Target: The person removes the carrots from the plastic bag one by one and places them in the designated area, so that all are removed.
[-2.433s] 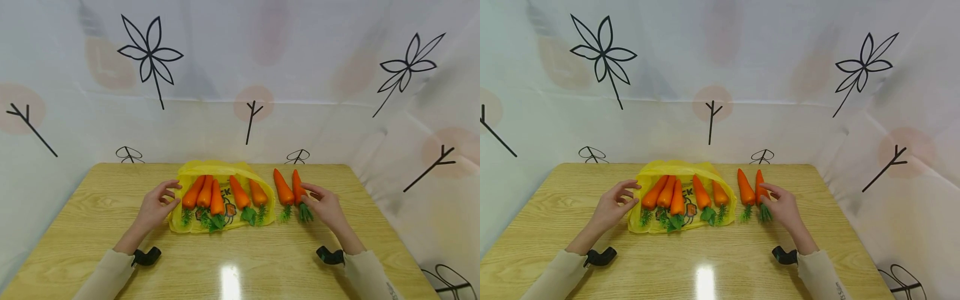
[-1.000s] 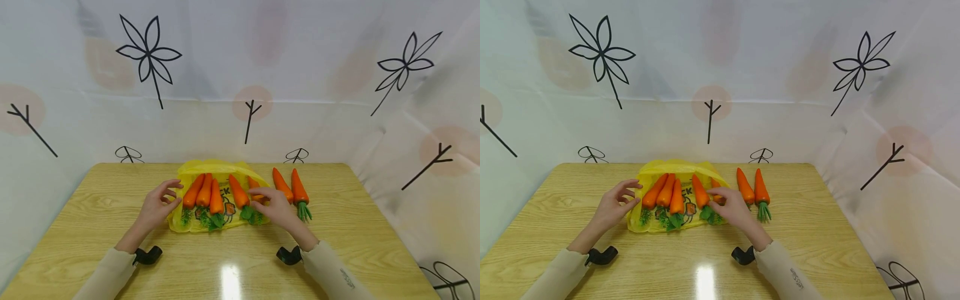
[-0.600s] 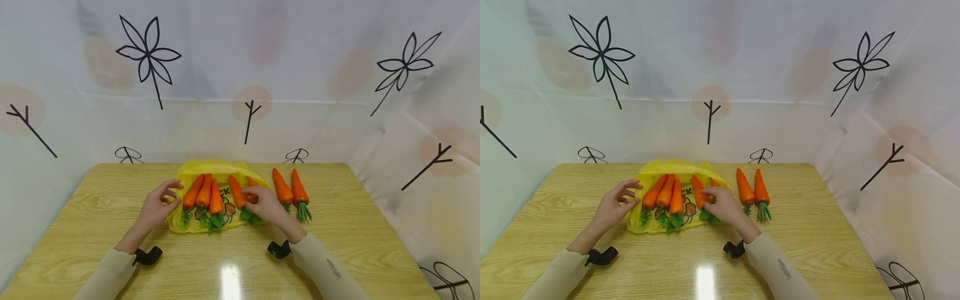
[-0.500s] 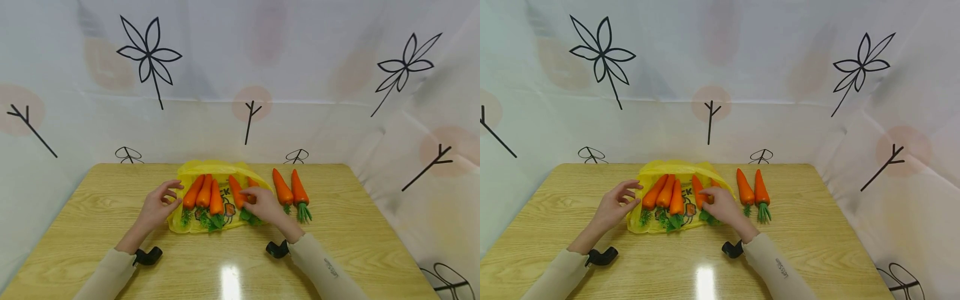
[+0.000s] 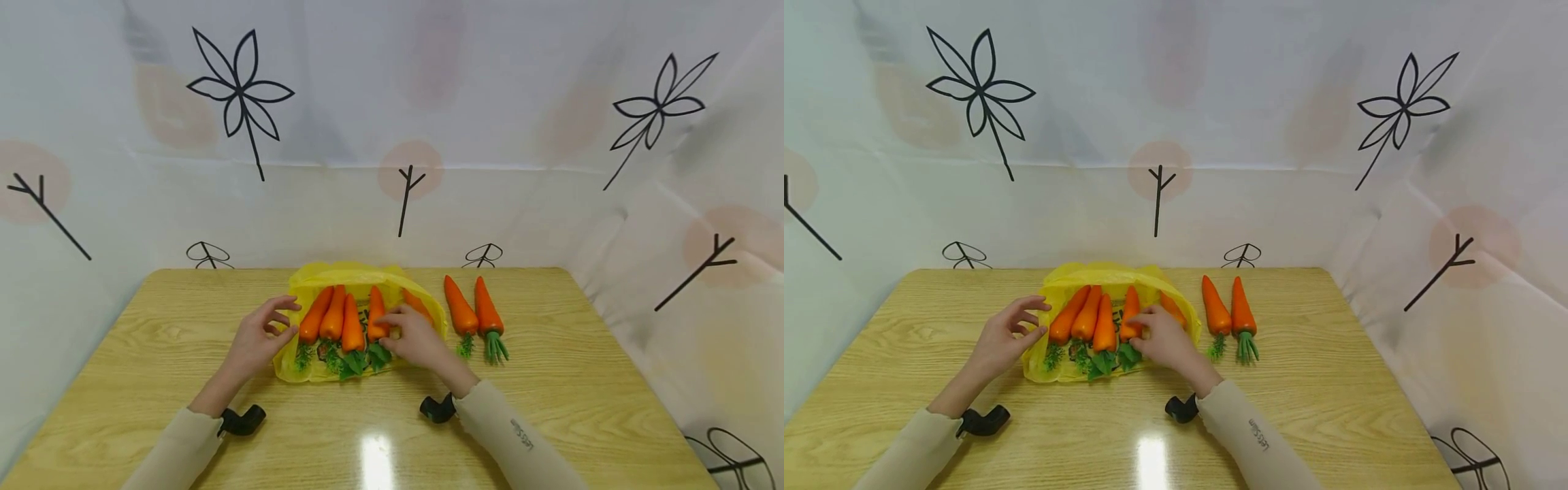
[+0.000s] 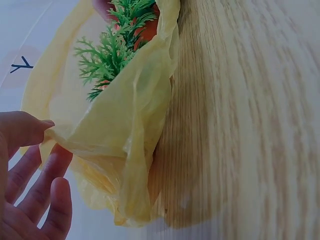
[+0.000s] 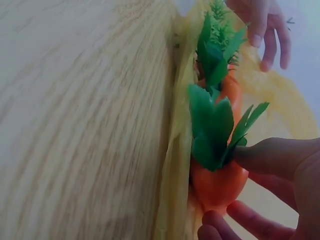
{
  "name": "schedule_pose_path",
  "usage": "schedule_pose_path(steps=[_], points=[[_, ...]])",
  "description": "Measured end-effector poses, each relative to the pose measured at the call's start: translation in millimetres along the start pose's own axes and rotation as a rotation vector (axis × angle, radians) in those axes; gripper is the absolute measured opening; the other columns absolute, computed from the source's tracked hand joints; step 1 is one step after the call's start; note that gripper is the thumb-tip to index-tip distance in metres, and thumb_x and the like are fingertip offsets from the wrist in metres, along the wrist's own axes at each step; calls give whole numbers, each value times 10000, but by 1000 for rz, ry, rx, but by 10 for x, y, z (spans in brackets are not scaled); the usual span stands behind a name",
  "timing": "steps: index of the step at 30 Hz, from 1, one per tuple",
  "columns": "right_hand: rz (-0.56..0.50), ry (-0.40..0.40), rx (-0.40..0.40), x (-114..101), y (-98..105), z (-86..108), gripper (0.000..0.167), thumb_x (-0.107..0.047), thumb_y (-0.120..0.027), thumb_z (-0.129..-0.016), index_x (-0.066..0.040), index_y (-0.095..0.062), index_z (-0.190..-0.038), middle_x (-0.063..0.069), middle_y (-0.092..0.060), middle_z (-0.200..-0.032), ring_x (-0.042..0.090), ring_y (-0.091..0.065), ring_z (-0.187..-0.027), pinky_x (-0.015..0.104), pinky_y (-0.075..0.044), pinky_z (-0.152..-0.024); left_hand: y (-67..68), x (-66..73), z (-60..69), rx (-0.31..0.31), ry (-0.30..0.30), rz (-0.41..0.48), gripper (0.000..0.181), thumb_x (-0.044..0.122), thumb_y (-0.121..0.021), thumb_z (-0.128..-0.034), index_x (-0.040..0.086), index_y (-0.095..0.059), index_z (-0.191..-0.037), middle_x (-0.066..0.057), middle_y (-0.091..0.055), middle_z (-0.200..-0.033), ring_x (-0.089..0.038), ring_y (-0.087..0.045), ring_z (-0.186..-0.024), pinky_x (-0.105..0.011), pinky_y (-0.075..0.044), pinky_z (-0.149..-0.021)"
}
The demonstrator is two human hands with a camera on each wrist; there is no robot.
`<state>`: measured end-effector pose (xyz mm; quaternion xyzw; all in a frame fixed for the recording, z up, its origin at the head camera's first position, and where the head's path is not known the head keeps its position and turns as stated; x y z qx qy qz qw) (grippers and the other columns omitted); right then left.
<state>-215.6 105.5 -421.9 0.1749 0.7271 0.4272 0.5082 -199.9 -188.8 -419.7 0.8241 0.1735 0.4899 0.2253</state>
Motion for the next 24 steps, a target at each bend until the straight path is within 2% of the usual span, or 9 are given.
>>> schedule_pose_path(steps=[4, 9, 15, 20, 24], points=[[-61, -14, -2, 19, -38, -4, 329, -158, -752, -902, -123, -703, -1226, 106, -566, -1223, 224, -604, -982, 380, -512, -789, -10, 1, 3, -1, 0, -4, 497, -19, -746, -868, 88, -590, -1328, -60, -685, -1155, -201, -652, -879, -284, -530, -689], [-140, -39, 8, 49, -81, -15, 294, -176, -744, -912, -129, -699, -1200, 109, -559, -1260, 283, -627, -1081, 420, -528, -867, -17, -7, 6, 2, -12, -1, 496, -21, -751, -863, 85, -594, -1321, -58, -687, -1147, -191, -652, -871, -280, -530, -680], [-186, -61, 48, 56, -106, -26, 230, -214, -742, -918, -140, -710, -1134, 77, -587, -1230, 295, -626, -1105, 443, -519, -895, -15, 1, 7, 3, -13, -1, 491, -24, -751, -861, 84, -597, -1315, -59, -688, -1140, -201, -652, -875, -275, -527, -676], [-206, -60, 77, 56, -115, -22, 155, -174, -768, -889, -146, -715, -1032, 69, -605, -1174, 295, -626, -1087, 455, -514, -892, -23, -9, 1, -4, -11, -3, 491, -20, -747, -867, 86, -593, -1321, -58, -687, -1145, -202, -653, -880, -277, -527, -683], [-204, -53, 86, 60, -127, -30, 158, -153, -795, -852, -161, -714, -987, 54, -608, -1161, 274, -624, -1066, 442, -511, -888, -19, -12, -2, -5, -6, -1, 490, -15, -744, -872, 84, -590, -1326, -62, -684, -1155, -204, -649, -886, -276, -528, -689]])
Point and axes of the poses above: each hand's wrist, its own z-axis away from the middle knuckle, its own y-axis out of the back of the hand, x = y × z, the point moved 3 cm from there along -z, towards the middle knuckle
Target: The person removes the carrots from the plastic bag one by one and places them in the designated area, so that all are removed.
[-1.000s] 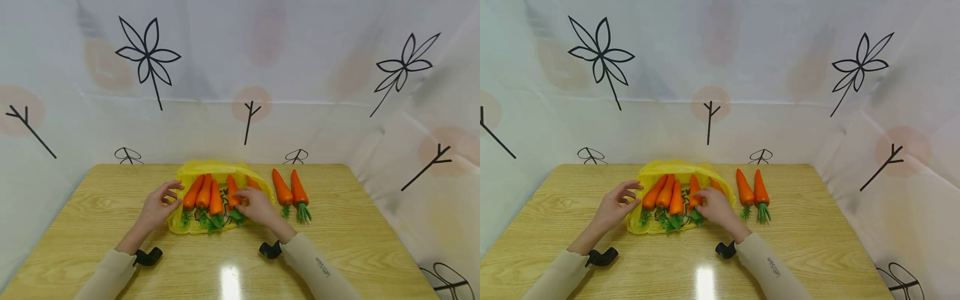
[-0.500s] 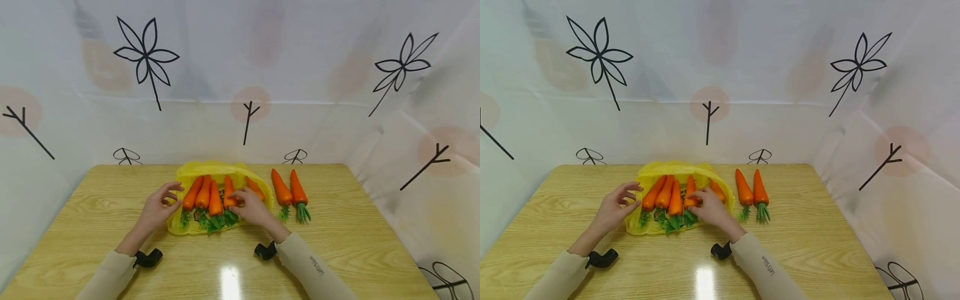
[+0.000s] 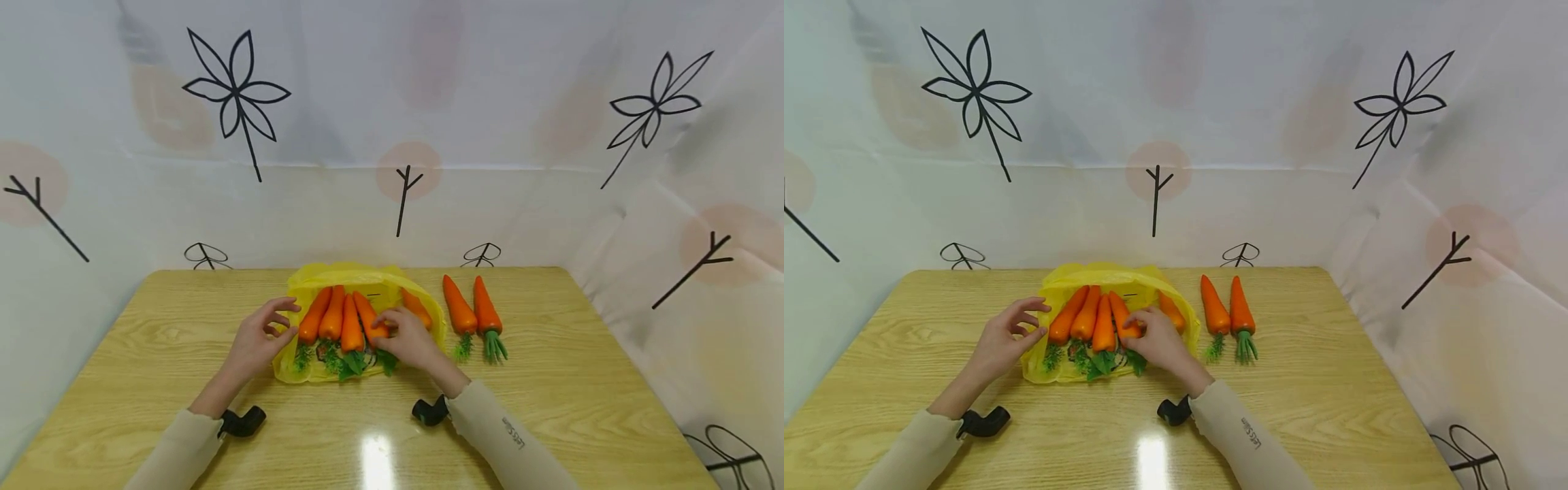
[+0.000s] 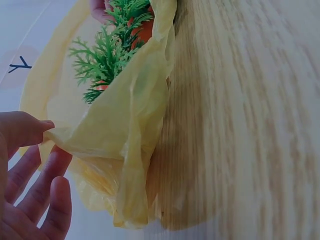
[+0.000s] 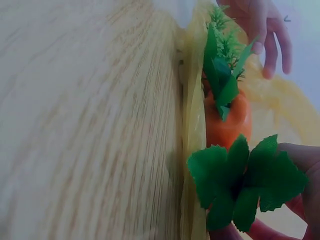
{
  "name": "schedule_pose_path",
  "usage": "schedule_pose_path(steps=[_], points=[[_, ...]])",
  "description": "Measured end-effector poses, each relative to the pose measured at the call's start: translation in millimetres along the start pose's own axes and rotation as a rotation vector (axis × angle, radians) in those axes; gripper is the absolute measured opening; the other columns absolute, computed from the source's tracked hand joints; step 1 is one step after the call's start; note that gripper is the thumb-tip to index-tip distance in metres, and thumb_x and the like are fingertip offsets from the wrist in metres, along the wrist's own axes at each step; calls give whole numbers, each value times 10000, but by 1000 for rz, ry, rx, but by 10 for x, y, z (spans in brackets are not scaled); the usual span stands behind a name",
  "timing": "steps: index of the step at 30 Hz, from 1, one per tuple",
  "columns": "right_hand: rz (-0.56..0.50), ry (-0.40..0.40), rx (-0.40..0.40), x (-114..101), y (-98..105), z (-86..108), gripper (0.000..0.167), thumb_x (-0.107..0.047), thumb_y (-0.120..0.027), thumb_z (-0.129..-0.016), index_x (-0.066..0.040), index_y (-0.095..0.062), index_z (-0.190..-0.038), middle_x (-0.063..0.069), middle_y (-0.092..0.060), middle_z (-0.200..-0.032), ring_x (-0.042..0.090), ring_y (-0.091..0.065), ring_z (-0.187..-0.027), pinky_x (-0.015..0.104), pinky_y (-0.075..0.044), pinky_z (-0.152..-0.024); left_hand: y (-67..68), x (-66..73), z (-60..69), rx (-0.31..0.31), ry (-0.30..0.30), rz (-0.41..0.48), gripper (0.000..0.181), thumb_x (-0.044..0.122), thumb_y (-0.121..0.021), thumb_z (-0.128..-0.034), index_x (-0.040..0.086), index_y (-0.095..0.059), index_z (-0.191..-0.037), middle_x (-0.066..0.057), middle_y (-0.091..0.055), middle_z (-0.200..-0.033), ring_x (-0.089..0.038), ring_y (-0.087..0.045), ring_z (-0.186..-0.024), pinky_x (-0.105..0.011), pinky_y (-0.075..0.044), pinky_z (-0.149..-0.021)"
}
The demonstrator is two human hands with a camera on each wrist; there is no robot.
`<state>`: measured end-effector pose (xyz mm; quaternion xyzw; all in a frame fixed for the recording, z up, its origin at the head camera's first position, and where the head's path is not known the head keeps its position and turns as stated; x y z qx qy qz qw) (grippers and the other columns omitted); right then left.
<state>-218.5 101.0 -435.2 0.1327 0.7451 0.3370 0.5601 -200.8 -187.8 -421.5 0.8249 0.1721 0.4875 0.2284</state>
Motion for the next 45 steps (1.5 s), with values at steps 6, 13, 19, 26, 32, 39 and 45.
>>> schedule_pose_path(steps=[6, 13, 19, 26, 32, 39, 45], points=[[-24, 15, 17, -7, 2, 4, 181, -119, -791, -835, -149, -711, -994, 44, -609, -1152, 265, -627, -1050, 431, -522, -880, 11, -9, 4, 12, 12, 4, 489, -12, -744, -874, 90, -591, -1327, -59, -682, -1161, -204, -645, -894, -271, -524, -693], [-87, 0, 50, -51, 70, 49, 192, -98, -782, -843, -155, -700, -1008, 17, -622, -1109, 252, -639, -1022, 410, -539, -829, 11, -6, 11, 12, 12, 3, 494, -19, -743, -872, 88, -590, -1329, -57, -683, -1158, -206, -645, -897, -276, -524, -693], [-103, 37, 58, -77, 142, 96, 184, -89, -765, -854, -144, -703, -1018, 10, -633, -1079, 258, -649, -1002, 413, -543, -821, 13, 1, 14, 16, 5, 3, 497, -17, -746, -869, 91, -591, -1329, -56, -686, -1154, -199, -646, -889, -276, -527, -689], [-154, 27, 48, -57, 215, 157, 200, -63, -744, -863, -152, -702, -1037, 21, -638, -1117, 223, -630, -942, 377, -526, -796, 19, 5, 18, 20, 0, 3, 495, -19, -745, -869, 86, -591, -1326, -61, -687, -1151, -188, -645, -882, -276, -526, -687], [-194, 11, 36, -67, 301, 220, 201, -59, -739, -873, -135, -698, -1055, 54, -628, -1208, 231, -627, -987, 390, -527, -844, 12, -4, 28, 15, -3, 33, 467, 6, -728, -895, 89, -587, -1332, -76, -683, -1160, -199, -644, -892, -279, -525, -695], [-163, 53, 52, -33, 402, 303, 211, -46, -730, -867, -124, -695, -1059, 66, -649, -1176, 230, -630, -921, 356, -538, -794, 21, 5, 34, 18, 2, 48, 472, 26, -730, -900, 101, -582, -1342, -81, -681, -1172, -210, -641, -899, -280, -524, -698], [-155, 52, 85, 31, 525, 435, 221, -13, -725, -854, -128, -698, -1041, 62, -660, -1180, 209, -620, -907, 339, -542, -768, 20, -4, 39, 23, 6, 40, 498, 5, -737, -886, 88, -575, -1350, -101, -676, -1176, -236, -640, -904, -287, -524, -693]])
Point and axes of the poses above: each hand's wrist, its own z-axis away from the middle knuckle, its own y-axis out of the back of the hand, x = y × z, the point moved 3 cm from there along -z, towards the middle knuckle
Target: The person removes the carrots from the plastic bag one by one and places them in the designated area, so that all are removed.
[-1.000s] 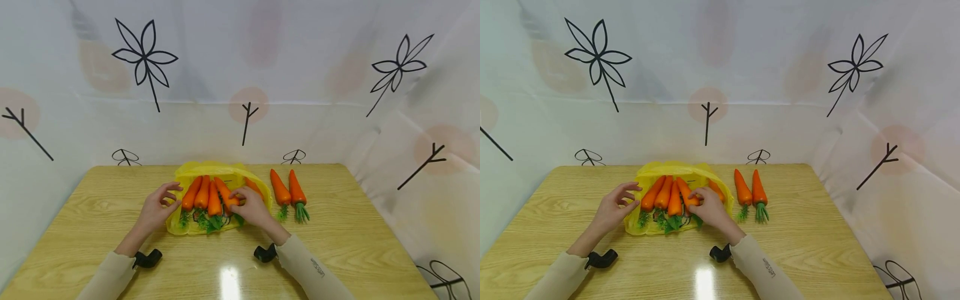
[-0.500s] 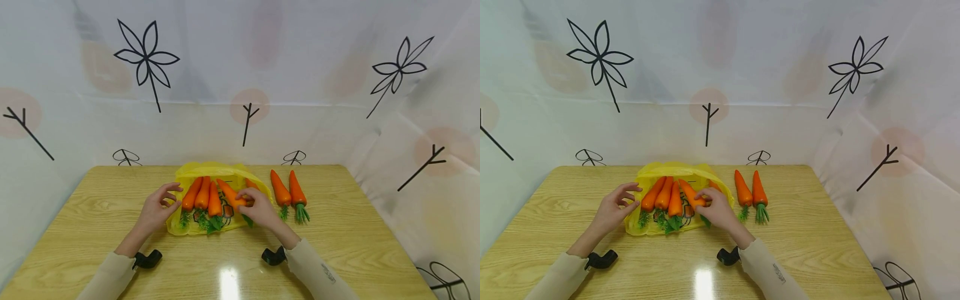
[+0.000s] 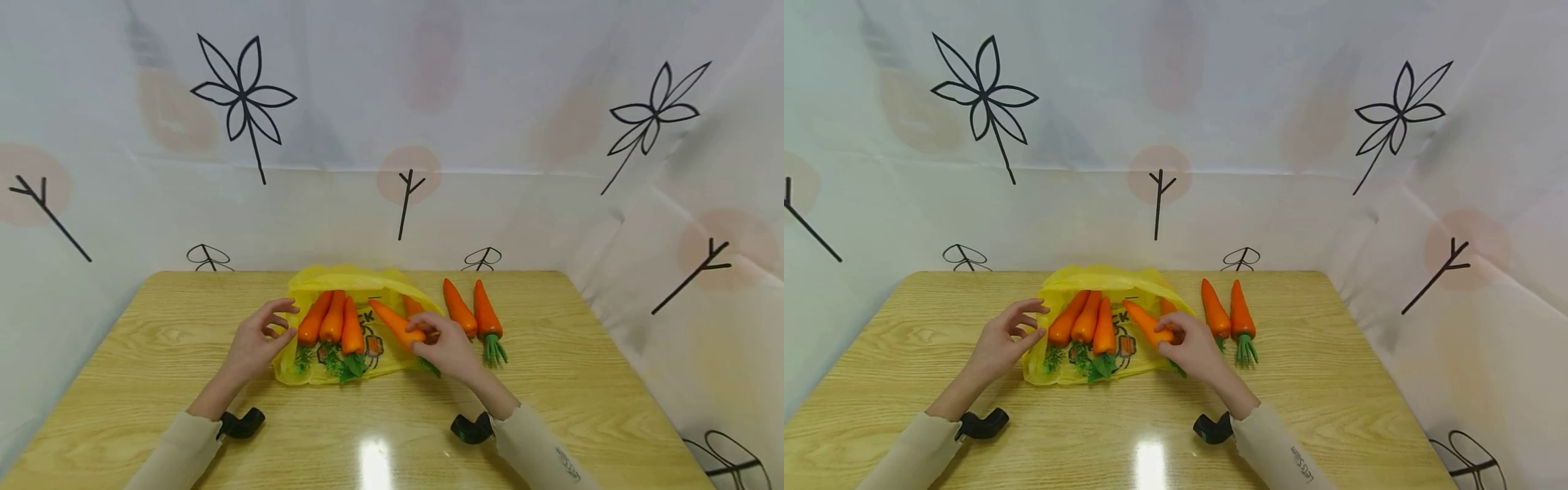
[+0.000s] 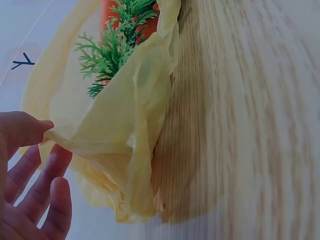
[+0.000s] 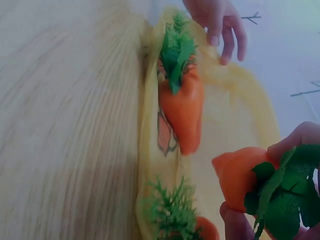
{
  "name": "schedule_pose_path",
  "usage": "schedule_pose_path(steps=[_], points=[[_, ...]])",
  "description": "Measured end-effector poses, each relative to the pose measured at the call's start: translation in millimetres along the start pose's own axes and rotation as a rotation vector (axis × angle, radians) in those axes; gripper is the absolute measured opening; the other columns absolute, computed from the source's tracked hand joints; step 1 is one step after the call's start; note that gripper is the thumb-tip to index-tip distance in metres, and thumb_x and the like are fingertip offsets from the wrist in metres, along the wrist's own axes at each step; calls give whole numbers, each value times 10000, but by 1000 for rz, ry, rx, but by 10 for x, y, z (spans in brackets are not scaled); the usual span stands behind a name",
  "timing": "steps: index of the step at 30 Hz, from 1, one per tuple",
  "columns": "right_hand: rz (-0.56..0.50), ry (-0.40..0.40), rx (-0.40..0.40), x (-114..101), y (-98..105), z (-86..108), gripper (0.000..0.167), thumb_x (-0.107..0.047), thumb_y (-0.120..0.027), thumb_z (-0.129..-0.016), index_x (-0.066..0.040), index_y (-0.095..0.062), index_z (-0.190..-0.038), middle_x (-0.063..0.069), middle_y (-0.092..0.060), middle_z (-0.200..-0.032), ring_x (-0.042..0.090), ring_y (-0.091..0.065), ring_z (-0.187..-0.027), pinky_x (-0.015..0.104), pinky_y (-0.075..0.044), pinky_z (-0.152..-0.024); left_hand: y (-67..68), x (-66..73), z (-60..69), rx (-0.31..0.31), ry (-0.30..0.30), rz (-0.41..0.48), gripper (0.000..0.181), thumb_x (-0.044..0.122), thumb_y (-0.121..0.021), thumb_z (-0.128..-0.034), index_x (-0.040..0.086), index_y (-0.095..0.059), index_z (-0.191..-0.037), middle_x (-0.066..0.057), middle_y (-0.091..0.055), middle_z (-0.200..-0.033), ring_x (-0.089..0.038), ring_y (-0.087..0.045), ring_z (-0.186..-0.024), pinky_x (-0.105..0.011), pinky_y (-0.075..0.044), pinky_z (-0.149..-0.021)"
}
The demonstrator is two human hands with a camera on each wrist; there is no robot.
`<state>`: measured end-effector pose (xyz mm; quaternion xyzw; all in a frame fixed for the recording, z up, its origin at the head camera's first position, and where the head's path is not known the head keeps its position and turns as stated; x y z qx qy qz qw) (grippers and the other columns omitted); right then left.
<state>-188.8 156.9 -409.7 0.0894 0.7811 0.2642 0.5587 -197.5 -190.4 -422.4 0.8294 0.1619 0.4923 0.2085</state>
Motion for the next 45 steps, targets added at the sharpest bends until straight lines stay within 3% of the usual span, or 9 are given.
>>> schedule_pose_path(steps=[4, 10, 17, 22, 29, 36, 45], points=[[-26, -2, 18, 60, 118, 99, 227, 18, -715, -865, -123, -691, -1041, 88, -646, -1236, 244, -629, -1004, 365, -543, -828, -2, -5, -2, -3, 5, 5, 499, 3, -736, -886, 98, -578, -1349, -92, -677, -1176, -234, -640, -902, -289, -525, -694], [-35, 12, 21, 142, 300, 231, 239, 42, -687, -879, -127, -675, -1048, 104, -638, -1256, 256, -630, -1012, 330, -543, -817, -2, -12, -3, -12, 5, 7, 475, 14, -724, -900, 118, -585, -1343, -66, -680, -1169, -206, -640, -897, -279, -525, -699], [-103, 119, 3, 192, 561, 361, 194, 51, -655, -915, -82, -657, -1057, 167, -623, -1267, 217, -624, -1045, 304, -526, -789, 14, -20, -16, -8, 13, -2, 466, 10, -721, -902, 118, -588, -1336, -61, -679, -1165, -194, -637, -902, -264, -524, -702], [-167, 136, -28, 203, 776, 433, 171, 62, -625, -942, -30, -629, -1087, 207, -593, -1282, 167, -624, -1009, 268, -516, -761, 28, -3, -17, -18, 18, 7, 465, 19, -722, -904, 113, -588, -1339, -67, -676, -1174, -206, -634, -914, -269, -521, -710], [-168, 128, -66, 276, 1016, 515, 154, 75, -582, -960, -2, -620, -1088, 107, -599, -1291, 115, -605, -1093, 265, -517, -754, 21, 26, -28, -28, 7, 18, 474, 23, -726, -902, 102, -580, -1347, -79, -673, -1181, -218, -645, -908, -281, -524, -706], [-255, 95, -112, 363, 1194, 614, 157, 81, -534, -984, 30, -591, -1121, -41, -610, -1306, 112, -611, -1117, 260, -517, -752, 4, -10, -17, -24, -1, 19, 501, -4, -735, -885, 83, -575, -1352, -104, -673, -1180, -231, -652, -889, -281, -525, -695], [-354, 140, -81, 479, 1547, 667, 231, 121, -459, -998, 59, -580, -1184, -30, -590, -1352, 93, -575, -1182, 212, -501, -871, -1, -34, -9, -25, 18, 20, 504, 5, -738, -886, 93, -574, -1354, -98, -671, -1179, -233, -647, -900, -281, -521, -699]])
Point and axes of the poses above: each hand's wrist, its own z-axis away from the middle knuckle, its own y-axis out of the back of the hand, x = y × z, the point moved 3 cm from there along -z, towards the middle knuckle
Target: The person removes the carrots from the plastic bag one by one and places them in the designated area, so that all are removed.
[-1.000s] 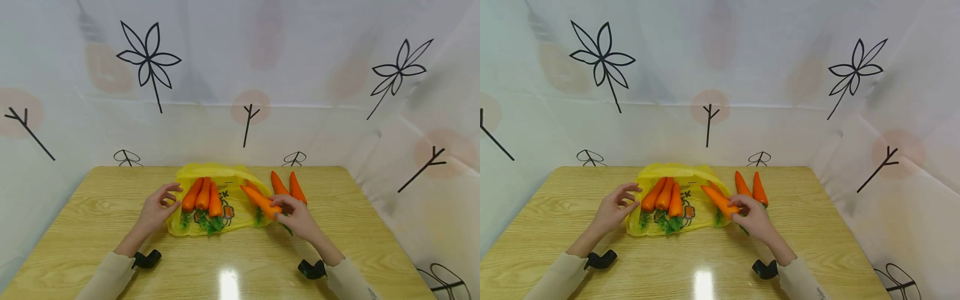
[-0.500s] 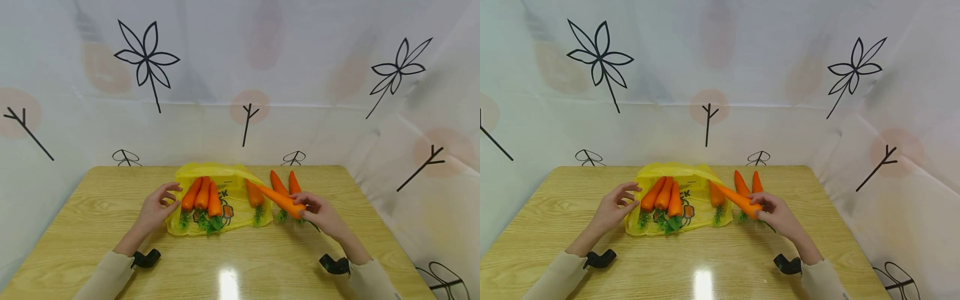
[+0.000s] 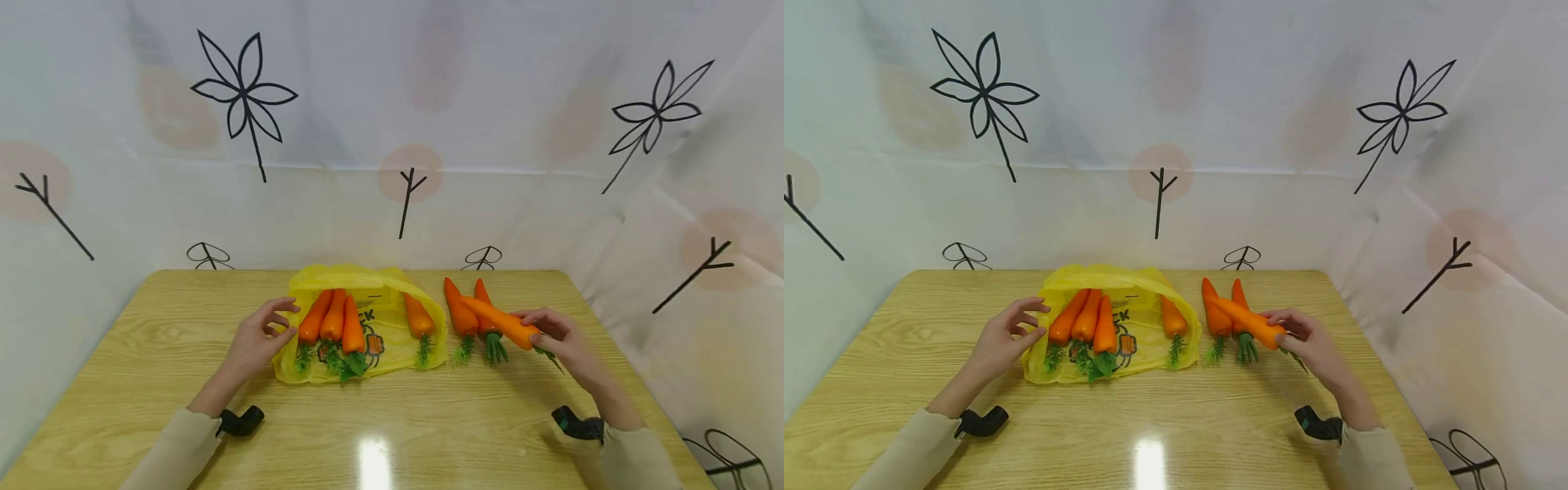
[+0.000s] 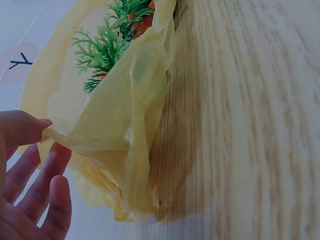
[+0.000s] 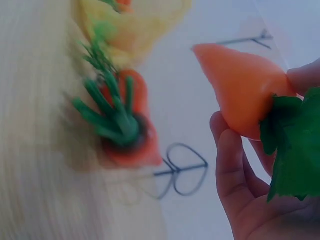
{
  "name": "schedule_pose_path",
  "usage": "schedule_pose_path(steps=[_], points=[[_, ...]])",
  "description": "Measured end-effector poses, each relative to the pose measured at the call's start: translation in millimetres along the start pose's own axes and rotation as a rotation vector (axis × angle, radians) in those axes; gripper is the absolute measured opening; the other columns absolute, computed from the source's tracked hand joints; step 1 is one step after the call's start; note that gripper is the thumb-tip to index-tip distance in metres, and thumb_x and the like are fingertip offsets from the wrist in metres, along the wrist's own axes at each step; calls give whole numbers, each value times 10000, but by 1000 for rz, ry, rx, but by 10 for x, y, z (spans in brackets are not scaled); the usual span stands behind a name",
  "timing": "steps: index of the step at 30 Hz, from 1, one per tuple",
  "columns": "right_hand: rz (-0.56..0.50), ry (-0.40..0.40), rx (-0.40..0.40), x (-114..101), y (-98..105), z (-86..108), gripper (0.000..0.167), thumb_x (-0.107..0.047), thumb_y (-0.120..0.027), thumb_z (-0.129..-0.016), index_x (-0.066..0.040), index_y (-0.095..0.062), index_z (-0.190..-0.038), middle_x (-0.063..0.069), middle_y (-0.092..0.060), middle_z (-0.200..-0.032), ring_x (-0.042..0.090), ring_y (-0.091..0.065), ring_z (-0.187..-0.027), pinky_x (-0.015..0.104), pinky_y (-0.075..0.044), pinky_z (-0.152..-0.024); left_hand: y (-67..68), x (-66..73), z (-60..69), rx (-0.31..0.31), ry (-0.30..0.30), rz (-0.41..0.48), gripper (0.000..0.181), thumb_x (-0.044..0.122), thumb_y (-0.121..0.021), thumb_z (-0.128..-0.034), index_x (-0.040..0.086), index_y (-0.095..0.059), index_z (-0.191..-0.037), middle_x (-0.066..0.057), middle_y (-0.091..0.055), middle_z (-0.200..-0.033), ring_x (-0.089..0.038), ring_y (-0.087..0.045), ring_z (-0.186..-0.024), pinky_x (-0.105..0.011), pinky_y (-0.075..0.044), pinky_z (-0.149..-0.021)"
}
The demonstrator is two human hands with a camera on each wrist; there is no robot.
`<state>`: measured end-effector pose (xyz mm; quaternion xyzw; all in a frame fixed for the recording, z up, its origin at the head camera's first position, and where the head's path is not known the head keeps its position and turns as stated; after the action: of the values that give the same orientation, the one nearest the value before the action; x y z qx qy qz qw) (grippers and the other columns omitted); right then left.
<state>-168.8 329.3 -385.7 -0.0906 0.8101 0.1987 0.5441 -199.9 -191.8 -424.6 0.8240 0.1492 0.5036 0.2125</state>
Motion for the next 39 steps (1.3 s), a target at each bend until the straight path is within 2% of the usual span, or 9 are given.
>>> schedule_pose_path(steps=[3, 9, 12, 18, 21, 28, 32, 37, 39], points=[[44, -15, 69, -11, 166, 50, 226, 112, -462, -1002, 72, -576, -1193, -52, -598, -1339, 71, -577, -1170, 194, -497, -853, 6, 7, -5, -2, 5, 2, 502, 6, -734, -889, 92, -573, -1356, -99, -671, -1180, -233, -646, -902, -278, -518, -703], [228, -128, 226, 8, 410, 128, 219, 5, -528, -1016, 88, -566, -1215, -128, -589, -1282, 2, -585, -1114, 140, -476, -842, 24, 38, -14, -6, 18, 19, 470, 22, -726, -901, 114, -587, -1341, -72, -674, -1173, -213, -647, -904, -278, -521, -710], [298, -183, 265, 82, 494, 153, 270, -55, -547, -1023, 89, -559, -1251, -150, -565, -1256, -18, -587, -1071, 123, -469, -834, 27, 46, -20, -4, 14, 16, 469, 24, -727, -901, 113, -587, -1339, -73, -675, -1173, -212, -648, -901, -274, -519, -708], [317, -313, 311, 349, 610, 221, 329, -121, -552, -1034, 89, -550, -1286, -175, -518, -1229, -50, -568, -1009, 122, -466, -814, 27, 55, -29, -5, 18, 21, 468, 28, -726, -903, 110, -586, -1342, -75, -675, -1176, -209, -649, -900, -276, -519, -708], [346, -354, 322, 449, 617, 244, 372, -163, -562, -1034, 89, -546, -1307, -141, -507, -1250, -73, -550, -999, 124, -462, -806, 20, 51, -29, -9, 31, 23, 464, 25, -723, -905, 109, -586, -1341, -69, -675, -1176, -203, -646, -903, -278, -517, -712], [388, -442, 296, 559, 532, 185, 493, -298, -566, -1033, 55, -521, -1373, 258, -418, -1440, -136, -492, -1009, 154, -479, -787, 15, 38, -24, -7, 46, 21, 469, 30, -723, -907, 103, -582, -1348, -71, -673, -1179, -205, -643, -904, -284, -515, -708], [399, -464, 284, 635, 485, 142, 509, -331, -581, -1021, 28, -532, -1379, 263, -425, -1456, -95, -504, -1043, 165, -488, -784, 13, 33, -24, -8, 53, 9, 491, 23, -729, -899, 92, -571, -1359, -85, -668, -1189, -217, -642, -910, -283, -513, -708], [383, -485, 270, 667, 434, 108, 551, -344, -597, -1011, 19, -504, -1415, 257, -410, -1480, 160, -527, -1201, 142, -464, -804, 4, 32, -21, -8, 62, 1, 500, 10, -731, -893, 79, -566, -1360, -99, -666, -1191, -230, -642, -914, -284, -514, -713], [367, -485, 259, 671, 412, 99, 557, -337, -594, -1013, 19, -489, -1428, 258, -402, -1487, 146, -526, -1206, 135, -460, -820, 4, 41, -20, -6, 61, 6, 500, 12, -732, -894, 78, -566, -1361, -99, -666, -1192, -231, -642, -914, -283, -513, -714]])
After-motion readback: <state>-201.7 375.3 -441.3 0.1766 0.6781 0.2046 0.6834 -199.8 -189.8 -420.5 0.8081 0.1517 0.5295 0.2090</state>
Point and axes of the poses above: each hand's wrist, its own z-axis away from the middle knuckle, its own y-axis out of the back of the hand, x = y × z, the point moved 3 cm from there along -z, towards the middle knuckle
